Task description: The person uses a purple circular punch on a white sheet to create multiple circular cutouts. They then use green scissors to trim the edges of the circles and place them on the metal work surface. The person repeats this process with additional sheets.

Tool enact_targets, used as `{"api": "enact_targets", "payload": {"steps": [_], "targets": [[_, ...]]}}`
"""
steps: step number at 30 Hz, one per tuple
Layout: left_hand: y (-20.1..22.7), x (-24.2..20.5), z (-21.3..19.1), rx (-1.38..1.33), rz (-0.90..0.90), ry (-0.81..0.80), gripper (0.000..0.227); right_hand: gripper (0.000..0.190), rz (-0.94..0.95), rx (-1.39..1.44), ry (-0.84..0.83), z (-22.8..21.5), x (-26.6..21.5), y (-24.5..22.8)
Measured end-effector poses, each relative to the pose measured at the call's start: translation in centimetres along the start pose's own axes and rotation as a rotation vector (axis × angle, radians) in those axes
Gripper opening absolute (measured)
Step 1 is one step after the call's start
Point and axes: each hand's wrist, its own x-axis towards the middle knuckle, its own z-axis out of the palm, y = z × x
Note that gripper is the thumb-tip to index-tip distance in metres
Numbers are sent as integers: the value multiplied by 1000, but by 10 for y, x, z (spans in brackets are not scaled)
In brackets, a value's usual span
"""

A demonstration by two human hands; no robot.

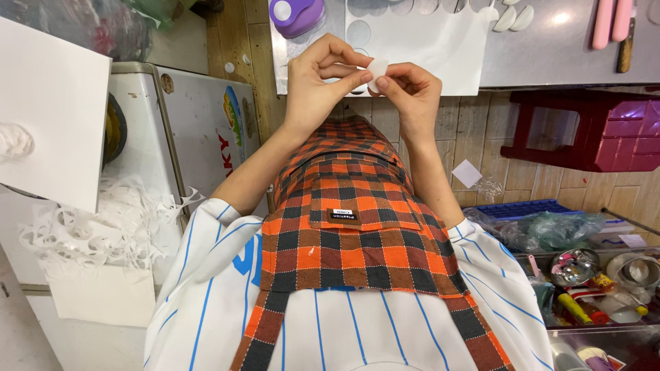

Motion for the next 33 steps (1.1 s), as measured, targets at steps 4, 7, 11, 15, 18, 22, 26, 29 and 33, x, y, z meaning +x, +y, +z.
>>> {"api": "enact_targets", "payload": {"steps": [4,7,11,15,18,22,26,29,33], "targets": [[-3,-1,2,-9,-2,11,18,12,-12,-25,34,3,0,0],[-4,-1,2,1,-4,21,18,11,-14,-33,41,3,0,2],[-5,1,2,-5,-39,24,19,11,-16,-32,24,3,0,3],[-2,6,-4,98,-7,-72,26,12,1,-84,-31,3,1,1],[0,14,-11,154,14,-195,31,12,21,-180,-91,5,0,-6],[2,20,-17,378,111,-352,37,11,-109,-593,-171,3,2,-18],[-9,21,-10,592,200,-392,35,13,-53,-668,-190,-4,6,-15],[-27,20,4,573,187,-243,31,18,-61,-570,-168,-10,8,-8],[-42,26,18,457,97,-50,34,13,15,-551,-37,-23,11,1]]}}
